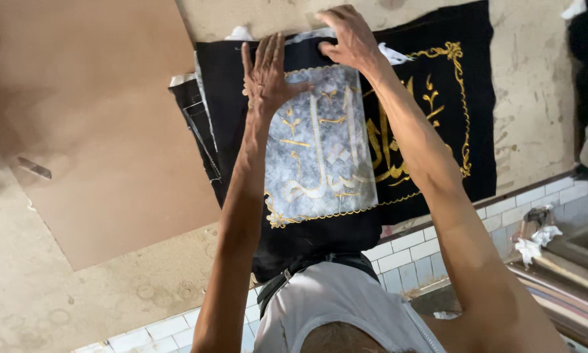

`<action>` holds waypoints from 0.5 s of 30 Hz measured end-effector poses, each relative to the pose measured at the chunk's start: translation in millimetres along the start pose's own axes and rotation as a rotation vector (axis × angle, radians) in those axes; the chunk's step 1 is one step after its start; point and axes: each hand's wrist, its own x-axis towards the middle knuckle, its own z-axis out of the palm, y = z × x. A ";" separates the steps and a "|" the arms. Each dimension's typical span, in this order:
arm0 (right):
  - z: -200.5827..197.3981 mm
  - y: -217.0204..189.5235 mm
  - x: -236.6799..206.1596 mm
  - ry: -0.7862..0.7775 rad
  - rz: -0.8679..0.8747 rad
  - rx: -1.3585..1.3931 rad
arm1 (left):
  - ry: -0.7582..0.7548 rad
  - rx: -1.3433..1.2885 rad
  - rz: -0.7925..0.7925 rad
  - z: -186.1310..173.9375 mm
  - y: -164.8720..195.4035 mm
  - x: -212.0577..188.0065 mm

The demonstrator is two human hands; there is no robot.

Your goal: The person peels a white protective backing from a black fabric with gold Arabic calligraphy on a work table. They fold the fabric, move it to another table, and continue peeling the backing from a second piece of fabric.

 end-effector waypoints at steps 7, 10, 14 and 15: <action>13.2 -3.6 21.3 -0.205 0.046 0.025 | 0.052 -0.013 -0.014 0.6 -5.9 1.4; 11.7 -2.5 17.6 -0.141 -0.021 0.000 | 0.060 -0.014 -0.022 3.6 -5.0 1.6; 12.9 -3.1 17.6 -0.083 -0.072 -0.054 | 0.079 -0.015 -0.024 7.0 -5.9 1.3; 13.9 -3.7 18.3 -0.068 -0.090 -0.079 | 0.069 -0.022 -0.030 7.6 -6.7 1.1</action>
